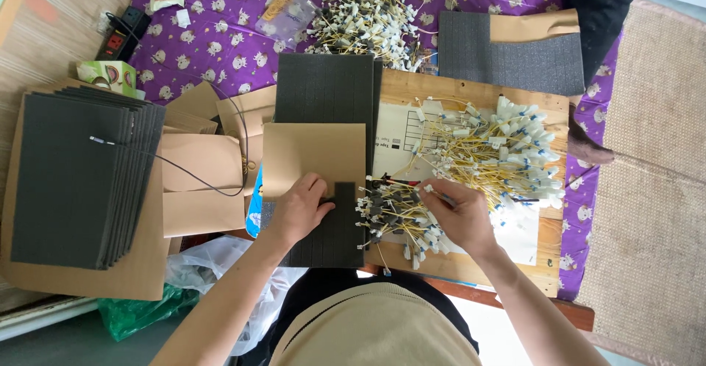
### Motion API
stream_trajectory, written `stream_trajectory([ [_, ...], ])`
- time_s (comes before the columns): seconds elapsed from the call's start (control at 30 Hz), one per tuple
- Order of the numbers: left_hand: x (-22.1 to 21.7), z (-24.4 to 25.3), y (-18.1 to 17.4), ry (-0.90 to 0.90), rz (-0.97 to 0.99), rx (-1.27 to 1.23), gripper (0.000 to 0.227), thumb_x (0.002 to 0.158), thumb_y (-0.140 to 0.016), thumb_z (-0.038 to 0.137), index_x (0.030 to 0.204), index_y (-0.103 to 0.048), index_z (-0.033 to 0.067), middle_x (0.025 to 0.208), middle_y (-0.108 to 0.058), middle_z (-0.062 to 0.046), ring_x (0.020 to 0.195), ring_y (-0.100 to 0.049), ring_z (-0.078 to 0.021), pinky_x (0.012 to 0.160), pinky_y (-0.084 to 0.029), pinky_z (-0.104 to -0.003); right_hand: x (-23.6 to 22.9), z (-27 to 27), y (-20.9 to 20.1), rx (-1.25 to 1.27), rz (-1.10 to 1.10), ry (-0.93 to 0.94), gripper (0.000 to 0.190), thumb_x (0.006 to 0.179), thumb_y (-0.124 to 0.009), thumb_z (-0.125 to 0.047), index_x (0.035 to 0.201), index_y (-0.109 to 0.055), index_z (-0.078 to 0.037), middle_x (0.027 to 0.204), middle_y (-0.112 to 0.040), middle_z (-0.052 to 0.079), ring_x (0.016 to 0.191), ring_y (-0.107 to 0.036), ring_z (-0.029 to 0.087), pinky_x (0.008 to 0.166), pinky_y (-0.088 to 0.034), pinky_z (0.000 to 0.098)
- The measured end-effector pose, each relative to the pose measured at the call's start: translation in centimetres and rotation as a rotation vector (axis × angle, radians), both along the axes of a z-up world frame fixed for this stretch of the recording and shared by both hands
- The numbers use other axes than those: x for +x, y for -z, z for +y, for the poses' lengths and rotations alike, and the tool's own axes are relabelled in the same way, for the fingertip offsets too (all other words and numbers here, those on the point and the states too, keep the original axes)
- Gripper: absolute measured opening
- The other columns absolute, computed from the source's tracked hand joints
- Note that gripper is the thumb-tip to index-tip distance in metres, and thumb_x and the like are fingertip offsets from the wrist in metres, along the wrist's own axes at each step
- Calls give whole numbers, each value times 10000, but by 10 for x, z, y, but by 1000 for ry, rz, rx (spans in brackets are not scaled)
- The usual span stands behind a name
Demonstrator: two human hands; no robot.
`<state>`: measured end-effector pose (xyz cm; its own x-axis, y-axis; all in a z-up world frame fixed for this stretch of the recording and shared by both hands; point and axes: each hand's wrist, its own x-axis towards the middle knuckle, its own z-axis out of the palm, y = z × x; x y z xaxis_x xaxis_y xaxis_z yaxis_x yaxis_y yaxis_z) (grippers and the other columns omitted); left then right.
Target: Assembling small cable harnesses by hand on a floor-level workspace
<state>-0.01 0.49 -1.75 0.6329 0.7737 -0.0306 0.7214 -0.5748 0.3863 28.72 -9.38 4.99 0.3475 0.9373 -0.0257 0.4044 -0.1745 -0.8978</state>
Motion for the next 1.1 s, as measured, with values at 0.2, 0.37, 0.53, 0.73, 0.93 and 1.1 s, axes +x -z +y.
stream_trajectory([
  [0.2,2,-4,-13,-91,-79,139,409,721,-838,265,760,-455,128,817,-437,15,719,-628,-184,578,-570,-240,24,-12,22,-50,-3,69,125,807,-742,-88,911,-783,-146,591,-621,66,565,-416,81,528,-406,283],
  [0.37,20,-5,-46,-363,-425,-287,344,728,-860,212,838,-555,97,820,-559,-41,759,-688,-229,603,-612,-293,21,-11,5,-87,-22,97,117,801,-739,-111,888,-786,-173,527,-573,46,533,-385,66,504,-378,257],
  [0.53,73,-39,-87,-833,-1147,-1084,273,759,-807,42,942,-605,38,792,-681,-87,695,-723,-199,647,-631,-286,20,-12,2,-113,-14,109,90,792,-753,-140,855,-783,-197,472,-528,33,504,-359,48,468,-345,242],
  [0.73,115,-61,-75,-1063,-1234,-1433,323,781,-800,97,1062,-643,81,847,-725,-134,731,-740,-244,617,-626,-278,24,-13,0,-118,-8,114,91,789,-747,-120,845,-781,-184,456,-517,50,521,-364,57,482,-359,249],
  [0.93,132,-63,-64,-1156,-1215,-1570,254,808,-800,155,1018,-667,102,928,-737,-131,778,-738,-288,646,-628,-330,24,-11,-5,-121,-15,116,103,778,-746,-109,837,-787,-183,441,-524,73,492,-372,82,478,-369,271],
  [1.1,132,-64,-50,-1192,-1244,-1599,231,823,-792,166,1011,-672,107,954,-739,-149,797,-734,-308,655,-634,-359,26,-12,2,-124,-3,110,102,778,-741,-105,848,-783,-167,424,-487,75,468,-341,91,464,-337,271],
])
